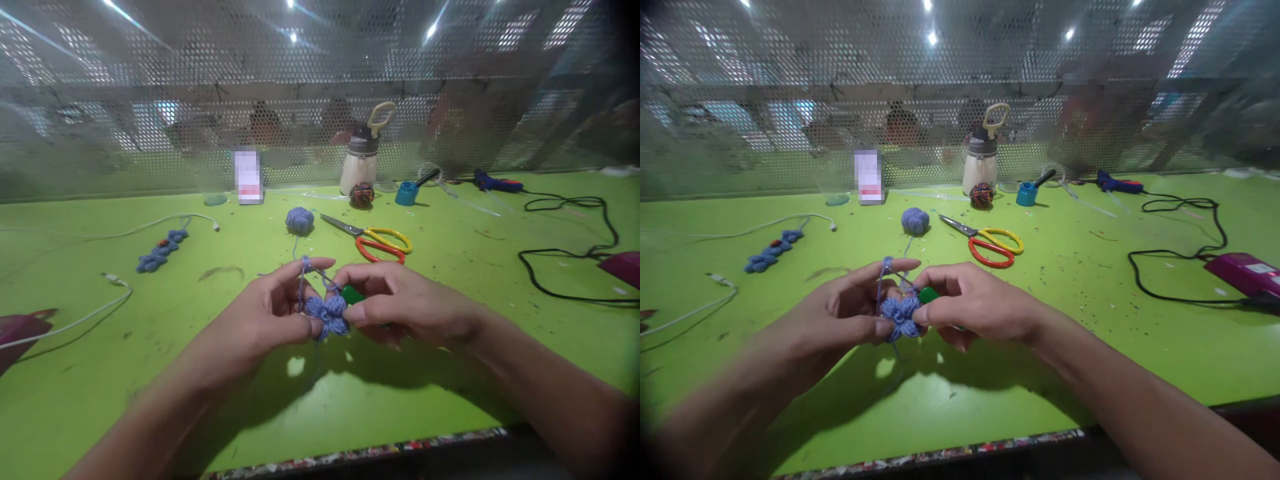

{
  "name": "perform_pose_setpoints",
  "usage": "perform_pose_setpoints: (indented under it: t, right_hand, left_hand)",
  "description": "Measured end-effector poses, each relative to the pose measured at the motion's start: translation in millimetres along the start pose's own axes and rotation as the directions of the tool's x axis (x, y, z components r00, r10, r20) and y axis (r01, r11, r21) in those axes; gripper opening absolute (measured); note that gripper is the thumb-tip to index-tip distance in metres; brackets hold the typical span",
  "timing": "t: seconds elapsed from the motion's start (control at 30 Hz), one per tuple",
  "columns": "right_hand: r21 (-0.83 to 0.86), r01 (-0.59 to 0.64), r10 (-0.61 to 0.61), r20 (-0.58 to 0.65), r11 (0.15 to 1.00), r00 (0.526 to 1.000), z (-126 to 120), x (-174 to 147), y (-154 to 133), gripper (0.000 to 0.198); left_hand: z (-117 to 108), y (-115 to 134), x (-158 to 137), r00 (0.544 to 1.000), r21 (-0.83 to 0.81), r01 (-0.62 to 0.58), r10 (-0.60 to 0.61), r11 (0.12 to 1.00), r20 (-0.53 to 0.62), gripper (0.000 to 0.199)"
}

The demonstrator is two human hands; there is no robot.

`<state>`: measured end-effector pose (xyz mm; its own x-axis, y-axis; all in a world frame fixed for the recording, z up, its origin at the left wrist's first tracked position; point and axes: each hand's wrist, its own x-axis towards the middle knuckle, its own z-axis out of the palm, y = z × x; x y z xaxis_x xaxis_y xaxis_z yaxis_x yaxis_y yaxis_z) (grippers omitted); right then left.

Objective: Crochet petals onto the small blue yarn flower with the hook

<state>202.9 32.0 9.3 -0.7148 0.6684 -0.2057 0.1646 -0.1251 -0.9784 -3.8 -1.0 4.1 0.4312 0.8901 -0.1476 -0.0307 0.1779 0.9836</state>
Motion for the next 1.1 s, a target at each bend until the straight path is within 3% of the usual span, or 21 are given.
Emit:
perform_pose_setpoints:
  t: [0.37,0.73,1.1]
  right_hand:
    - [-0.006,0.069,-0.069,0.011,0.998,0.998,-2,5,11,0.023]
    - [0.106,0.096,-0.09,-0.059,0.99,0.994,-1,9,17,0.025]
    - [0.183,0.125,-0.106,-0.11,0.975,0.988,3,13,20,0.026]
  left_hand:
    - [3,-2,4,0.998,-0.019,-0.06,0.06,0.998,0.006,0.059]
    - [4,-6,9,0.989,-0.045,-0.113,0.108,0.993,-0.099,0.064]
    - [5,-2,11,0.983,-0.219,-0.145,0.115,0.965,-0.142,0.055]
